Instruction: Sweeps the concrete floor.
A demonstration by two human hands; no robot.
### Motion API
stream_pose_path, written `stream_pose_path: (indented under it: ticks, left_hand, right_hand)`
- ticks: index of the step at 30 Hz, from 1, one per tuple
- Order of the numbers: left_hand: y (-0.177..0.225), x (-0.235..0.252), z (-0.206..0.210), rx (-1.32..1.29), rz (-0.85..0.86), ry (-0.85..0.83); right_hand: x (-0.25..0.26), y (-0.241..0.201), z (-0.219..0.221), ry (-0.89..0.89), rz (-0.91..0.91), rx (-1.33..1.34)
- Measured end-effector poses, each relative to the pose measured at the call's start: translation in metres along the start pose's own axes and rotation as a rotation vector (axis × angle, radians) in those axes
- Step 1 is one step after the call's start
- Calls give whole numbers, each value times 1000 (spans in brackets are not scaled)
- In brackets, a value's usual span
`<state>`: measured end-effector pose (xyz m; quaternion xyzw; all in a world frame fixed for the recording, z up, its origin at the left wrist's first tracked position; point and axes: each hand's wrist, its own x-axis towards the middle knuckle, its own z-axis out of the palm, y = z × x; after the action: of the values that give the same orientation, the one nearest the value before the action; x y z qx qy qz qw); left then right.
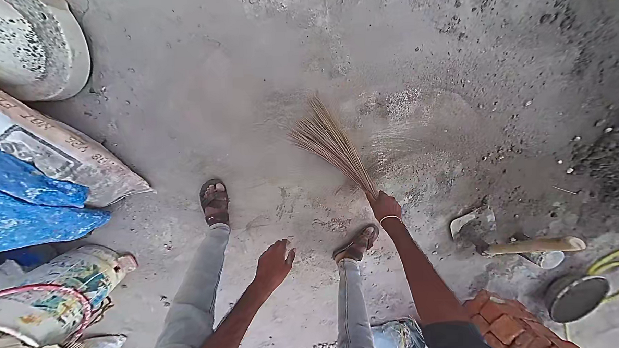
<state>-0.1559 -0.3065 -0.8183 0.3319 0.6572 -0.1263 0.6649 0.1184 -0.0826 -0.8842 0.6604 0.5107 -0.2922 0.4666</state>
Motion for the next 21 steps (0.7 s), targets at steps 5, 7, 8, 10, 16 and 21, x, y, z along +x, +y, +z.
stream_pose_path:
  ticks: [5, 7, 8, 10, 16, 21]
  left_hand:
    - [6, -6, -4, -5, 16, -48]
    - [9, -6, -7, -4, 33, -39]
    - [8, -5, -9, -4, 35, -30]
    - [8, -4, -9, -1, 36, -24]
    - [4, 2, 2, 9, 13, -15]
    - [-4, 3, 6, 37, -2, 11]
  right_hand:
    - [5, 189, 1, 216, 563, 640]
    - [-11, 196, -11, 291, 629, 881]
    - [-20, 186, -12, 305, 613, 934]
    - [-42, 147, 4, 325, 495, 937]
    - [-85, -55, 99, -1, -241, 430]
    - [20, -54, 18, -62, -228, 68]
